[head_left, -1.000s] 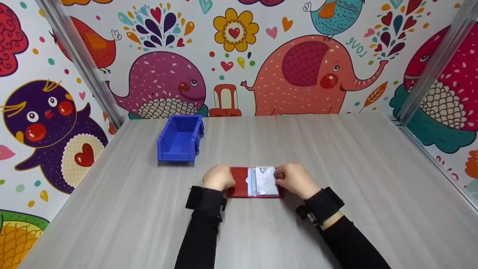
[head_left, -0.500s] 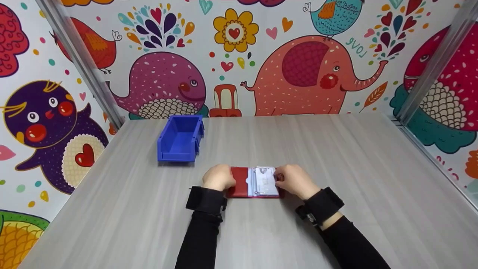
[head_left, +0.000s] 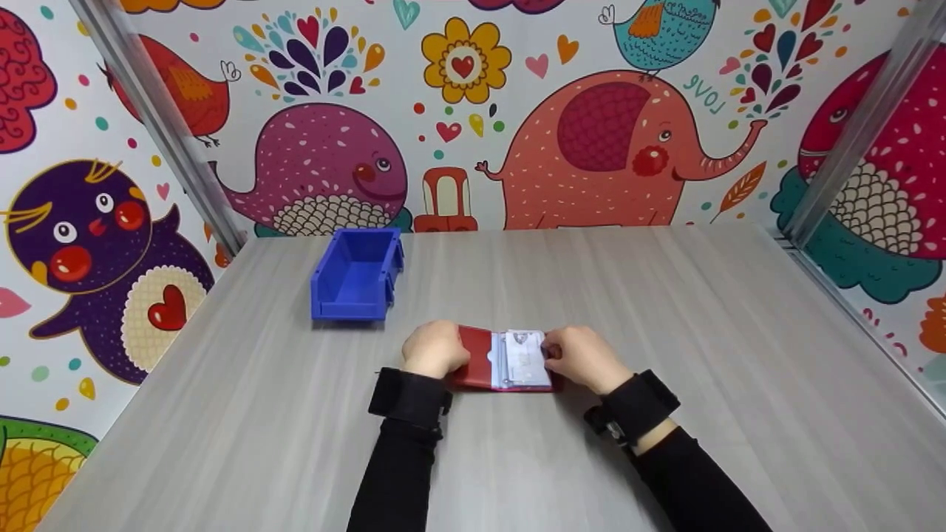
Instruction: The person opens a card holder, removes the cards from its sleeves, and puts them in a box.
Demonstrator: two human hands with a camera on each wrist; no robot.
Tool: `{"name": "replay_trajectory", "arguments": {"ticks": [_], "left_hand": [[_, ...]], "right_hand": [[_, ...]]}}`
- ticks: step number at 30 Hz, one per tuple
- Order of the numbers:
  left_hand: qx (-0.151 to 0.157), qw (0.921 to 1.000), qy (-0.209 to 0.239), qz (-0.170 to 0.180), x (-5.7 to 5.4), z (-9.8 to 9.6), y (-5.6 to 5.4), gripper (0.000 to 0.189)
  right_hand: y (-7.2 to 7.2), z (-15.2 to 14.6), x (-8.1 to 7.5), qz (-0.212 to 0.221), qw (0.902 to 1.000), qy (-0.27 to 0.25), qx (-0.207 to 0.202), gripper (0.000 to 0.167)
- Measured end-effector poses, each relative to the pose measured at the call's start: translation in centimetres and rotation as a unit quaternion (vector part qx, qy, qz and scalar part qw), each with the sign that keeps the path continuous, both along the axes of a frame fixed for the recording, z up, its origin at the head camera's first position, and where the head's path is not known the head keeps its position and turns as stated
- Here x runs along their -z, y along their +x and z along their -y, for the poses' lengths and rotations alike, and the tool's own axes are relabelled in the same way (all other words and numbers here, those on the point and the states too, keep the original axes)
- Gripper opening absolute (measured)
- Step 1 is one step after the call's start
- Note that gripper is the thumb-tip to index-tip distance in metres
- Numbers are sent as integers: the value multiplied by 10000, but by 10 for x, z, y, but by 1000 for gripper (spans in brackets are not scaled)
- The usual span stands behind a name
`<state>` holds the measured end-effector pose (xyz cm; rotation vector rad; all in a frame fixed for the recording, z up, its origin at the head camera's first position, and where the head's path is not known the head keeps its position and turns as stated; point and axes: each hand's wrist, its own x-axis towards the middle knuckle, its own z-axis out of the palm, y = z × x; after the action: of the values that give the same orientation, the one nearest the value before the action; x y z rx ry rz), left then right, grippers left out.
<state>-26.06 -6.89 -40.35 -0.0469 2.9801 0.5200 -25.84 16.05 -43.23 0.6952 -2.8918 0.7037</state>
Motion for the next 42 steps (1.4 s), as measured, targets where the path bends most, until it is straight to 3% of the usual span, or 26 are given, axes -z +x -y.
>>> {"name": "replay_trajectory", "arguments": {"ticks": [12,17,19,23,32,36,42], "left_hand": [[-70,9997,-155,-173,-7,-9,2,21],[-30,9992,-120,-392,-9,-16,5,8],[46,9985,-62,-542,-9,-20,7,12],[228,9967,50,-782,-6,-30,10,22],[607,9947,180,-809,6,-42,11,33],[632,9949,240,-742,10,-44,11,31],[557,9960,302,-628,14,-49,11,19]], "right_hand": [[0,-2,1,-20,10000,-39,-74,19],[0,-1,1,81,10000,-28,39,14],[0,-1,1,95,9999,-34,54,15],[-1,-1,1,62,10000,-35,32,19],[-1,0,2,6,10000,2,-76,22],[0,0,2,-43,10000,-14,-31,15],[0,0,1,45,10000,-1,54,19]]}}
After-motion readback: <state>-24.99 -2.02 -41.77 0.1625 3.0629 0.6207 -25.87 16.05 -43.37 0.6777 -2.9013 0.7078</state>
